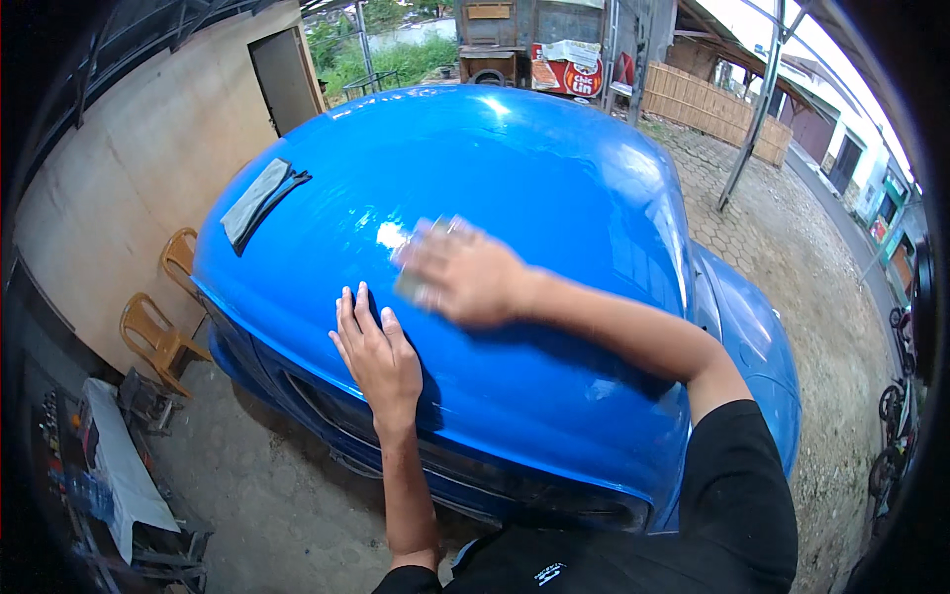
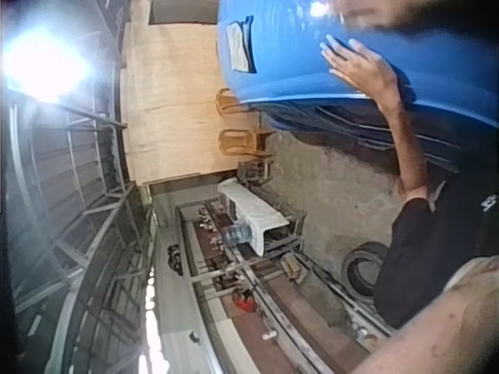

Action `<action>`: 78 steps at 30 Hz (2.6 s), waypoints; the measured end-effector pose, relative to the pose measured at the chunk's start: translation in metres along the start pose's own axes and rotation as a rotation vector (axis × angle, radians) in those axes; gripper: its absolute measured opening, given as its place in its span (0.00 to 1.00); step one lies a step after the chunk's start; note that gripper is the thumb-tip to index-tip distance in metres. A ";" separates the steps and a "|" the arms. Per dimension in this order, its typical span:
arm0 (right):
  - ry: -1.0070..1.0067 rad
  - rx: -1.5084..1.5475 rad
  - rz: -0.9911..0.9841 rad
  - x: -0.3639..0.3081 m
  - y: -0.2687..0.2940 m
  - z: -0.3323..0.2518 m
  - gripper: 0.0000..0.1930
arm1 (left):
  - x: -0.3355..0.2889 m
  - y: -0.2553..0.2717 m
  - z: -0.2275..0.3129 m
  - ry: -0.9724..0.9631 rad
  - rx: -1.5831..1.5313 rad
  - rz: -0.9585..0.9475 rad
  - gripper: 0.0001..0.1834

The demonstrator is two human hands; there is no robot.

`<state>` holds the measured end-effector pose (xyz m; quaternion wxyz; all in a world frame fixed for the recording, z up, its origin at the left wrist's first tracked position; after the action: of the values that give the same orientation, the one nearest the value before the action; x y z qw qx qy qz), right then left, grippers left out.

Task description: The person sands the roof, window frames, and exterior body panels of a car with sandpaper, dipping the sandpaper into a bucket of water by hand.

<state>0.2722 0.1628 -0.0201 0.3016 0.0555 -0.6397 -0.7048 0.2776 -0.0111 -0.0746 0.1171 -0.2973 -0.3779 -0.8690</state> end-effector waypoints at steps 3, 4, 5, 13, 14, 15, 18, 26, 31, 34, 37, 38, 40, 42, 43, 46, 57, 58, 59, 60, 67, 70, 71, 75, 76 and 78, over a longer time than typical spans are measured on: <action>0.077 0.098 0.126 0.018 -0.016 -0.011 0.28 | 0.003 0.008 -0.010 0.079 -0.351 0.073 0.24; -0.004 0.055 -0.019 0.034 0.001 0.008 0.29 | 0.006 0.015 -0.011 0.101 -0.486 0.086 0.23; -0.087 -0.061 0.076 0.042 -0.017 0.063 0.29 | 0.008 0.013 -0.005 0.103 -0.479 0.019 0.23; -0.191 0.118 -0.125 0.098 0.005 0.035 0.35 | 0.047 0.008 -0.073 0.085 0.013 0.029 0.30; -0.069 0.136 -0.124 0.088 0.010 -0.003 0.34 | 0.048 0.010 -0.077 0.085 0.016 0.032 0.30; 0.104 0.122 -0.033 0.075 -0.013 -0.028 0.33 | 0.047 0.008 -0.080 0.074 -0.062 0.024 0.30; 0.161 0.156 -0.033 0.095 -0.016 -0.026 0.31 | 0.046 0.007 -0.083 0.129 -0.205 0.016 0.30; -0.302 0.097 -0.081 0.165 -0.025 0.073 0.35 | 0.047 0.007 -0.068 0.162 -0.130 0.017 0.33; 0.238 0.073 -0.033 0.092 -0.034 -0.020 0.36 | 0.043 0.007 -0.075 0.145 -0.221 0.036 0.33; 0.026 0.022 -0.032 0.121 -0.014 0.020 0.33 | 0.045 0.009 -0.068 0.131 -0.220 0.061 0.32; -0.318 0.032 0.009 0.157 -0.030 0.127 0.35 | 0.052 0.005 -0.059 0.107 -0.212 0.084 0.32; -0.299 0.016 -0.028 0.162 -0.037 0.135 0.36 | 0.053 0.006 -0.061 0.113 -0.199 0.093 0.32; -0.220 0.013 -0.018 0.148 -0.038 0.092 0.35 | 0.051 0.008 -0.072 0.134 -0.147 0.111 0.32; -0.004 0.000 -0.005 0.101 -0.028 0.044 0.35 | 0.048 0.007 -0.076 0.127 -0.126 0.105 0.32; 0.075 -0.038 0.002 0.069 -0.018 0.022 0.35 | 0.048 0.007 -0.074 0.127 -0.136 0.105 0.32; 0.163 0.021 -0.036 -0.027 0.019 -0.021 0.34 | 0.048 0.008 -0.074 0.122 -0.143 0.109 0.31; -0.458 -0.018 0.159 -0.176 0.023 0.008 0.28 | 0.056 0.000 -0.101 -0.050 0.073 0.101 0.27; -0.462 0.052 0.119 -0.185 0.026 -0.024 0.31 | 0.050 0.000 -0.091 0.009 0.111 0.038 0.28; -0.443 0.044 0.058 -0.202 0.030 -0.049 0.33 | 0.040 -0.004 -0.070 -0.050 0.125 0.000 0.28; -0.453 0.059 0.018 -0.213 0.033 -0.067 0.34 | 0.034 -0.009 -0.052 -0.111 0.149 -0.025 0.28; -0.831 0.021 0.182 -0.220 0.013 0.126 0.33 | 0.003 -0.020 0.029 -0.383 0.173 -0.193 0.28; -0.940 -0.008 0.110 -0.189 0.001 0.167 0.33 | 0.003 -0.019 0.022 -0.410 0.137 -0.182 0.29; -0.985 -0.061 0.035 -0.172 0.002 0.171 0.34 | 0.002 -0.020 0.021 -0.424 0.140 -0.186 0.29; -0.481 -0.030 0.211 -0.150 0.008 0.034 0.32 | 0.002 -0.009 0.013 -0.395 0.140 -0.198 0.29; -0.405 -0.004 0.233 -0.164 0.010 0.013 0.32 | 0.002 -0.010 0.014 -0.398 0.129 -0.200 0.29; -0.335 0.107 0.154 -0.175 0.022 0.003 0.33 | 0.004 -0.003 0.009 -0.394 0.147 -0.188 0.29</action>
<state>0.4209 0.2518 -0.0524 0.2405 -0.0959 -0.7199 -0.6440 0.2771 -0.0025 -0.0694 -0.0189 -0.4154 -0.4818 -0.7713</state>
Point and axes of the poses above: each hand's wrist, its own x-axis towards the middle knuckle, its own y-axis out of the back of the hand, z = x × y, the point moved 2 cm from there along x, towards the middle knuckle, and after that the axes turned 1 degree about z, right-handed, at the moved point
